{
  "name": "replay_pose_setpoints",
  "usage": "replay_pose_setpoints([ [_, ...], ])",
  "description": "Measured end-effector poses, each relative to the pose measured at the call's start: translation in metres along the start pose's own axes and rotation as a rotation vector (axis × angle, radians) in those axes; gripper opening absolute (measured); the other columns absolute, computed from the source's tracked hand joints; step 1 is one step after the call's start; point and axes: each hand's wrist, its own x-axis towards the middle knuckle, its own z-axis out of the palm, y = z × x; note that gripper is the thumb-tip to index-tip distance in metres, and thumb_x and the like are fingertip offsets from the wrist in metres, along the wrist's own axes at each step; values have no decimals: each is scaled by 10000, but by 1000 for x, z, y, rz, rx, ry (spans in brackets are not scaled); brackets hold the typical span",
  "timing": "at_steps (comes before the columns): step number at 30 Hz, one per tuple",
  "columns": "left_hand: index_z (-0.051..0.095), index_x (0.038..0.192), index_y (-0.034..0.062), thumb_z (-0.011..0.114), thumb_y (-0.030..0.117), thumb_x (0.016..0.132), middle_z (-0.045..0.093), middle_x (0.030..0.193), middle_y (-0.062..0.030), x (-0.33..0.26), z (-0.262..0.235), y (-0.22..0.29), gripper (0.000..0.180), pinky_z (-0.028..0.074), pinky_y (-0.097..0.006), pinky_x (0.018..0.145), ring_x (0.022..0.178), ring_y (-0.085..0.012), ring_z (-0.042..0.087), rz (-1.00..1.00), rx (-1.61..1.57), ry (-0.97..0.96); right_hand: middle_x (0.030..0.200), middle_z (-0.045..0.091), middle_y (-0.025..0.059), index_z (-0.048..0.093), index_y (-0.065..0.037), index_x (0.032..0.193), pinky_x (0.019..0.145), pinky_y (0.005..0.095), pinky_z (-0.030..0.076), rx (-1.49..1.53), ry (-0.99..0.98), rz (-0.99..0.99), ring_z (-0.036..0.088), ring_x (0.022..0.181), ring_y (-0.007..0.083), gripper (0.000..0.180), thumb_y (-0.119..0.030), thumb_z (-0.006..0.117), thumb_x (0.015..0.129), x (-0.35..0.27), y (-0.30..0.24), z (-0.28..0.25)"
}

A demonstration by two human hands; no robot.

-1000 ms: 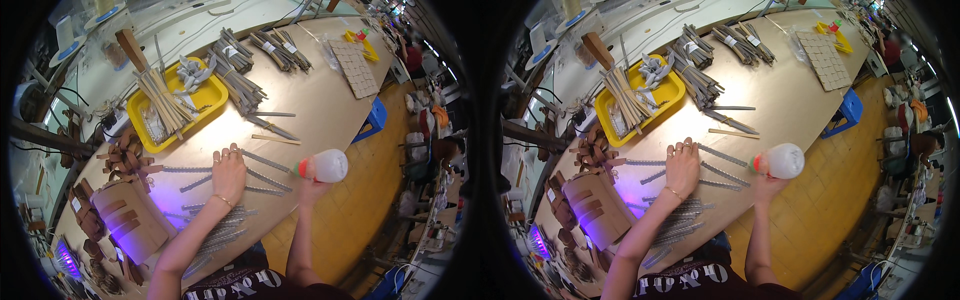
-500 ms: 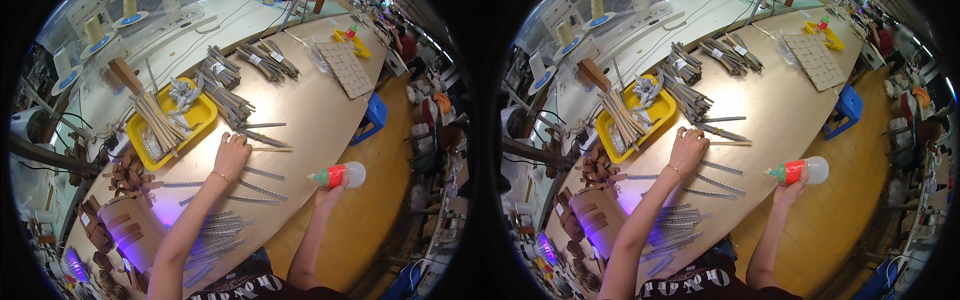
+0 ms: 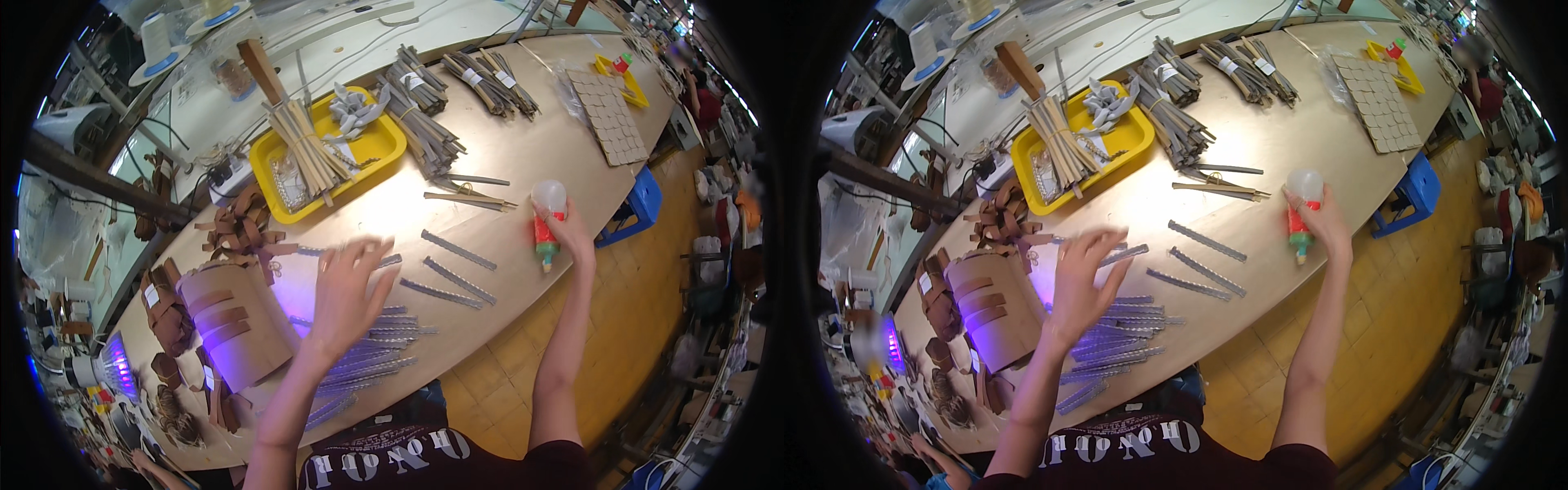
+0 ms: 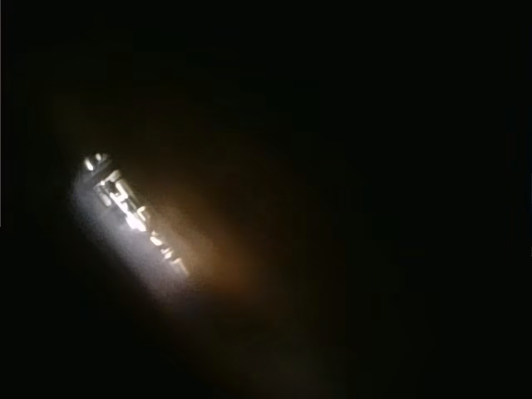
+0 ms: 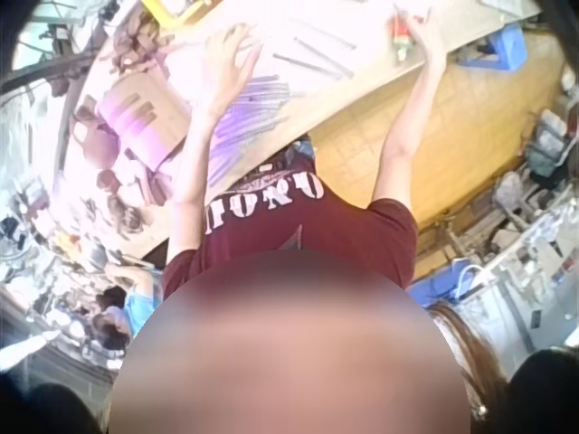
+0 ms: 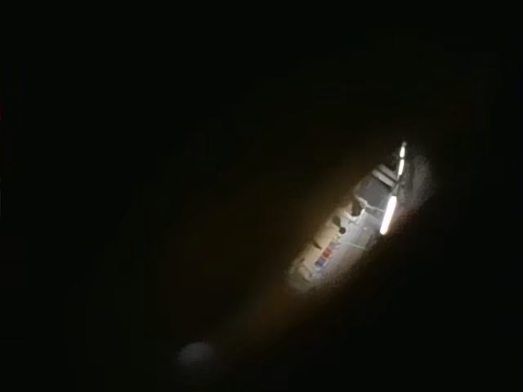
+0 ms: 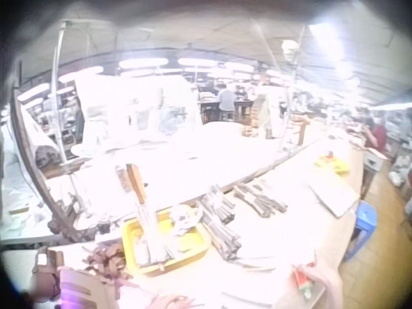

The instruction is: The person applies glue to short silver braided cords and attaches them to a cardboard form under a UV lamp. They then handle brown leather strips, placing them on the form. The process involves repeated gluing and positioning of cords.

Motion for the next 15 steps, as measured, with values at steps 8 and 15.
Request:
replay_pose_setpoints([
  [8,708,1044,91,743,74,786,665,1030,-66,-173,-58,27,261,469,-377,770,831,-243,630,-138,35,47,1180,627,256,405,-1,1425,923,416,482,-174,308,-92,629,1077,353,877,-592,664,831,15,25,12],
  [15,693,1046,59,741,-14,750,671,1008,-75,-230,-80,12,309,474,-367,724,799,-238,641,-217,106,347,1300,541,295,343,21,1456,974,405,442,-118,309,-228,568,1194,359,732,-415,620,938,14,100,21],
])
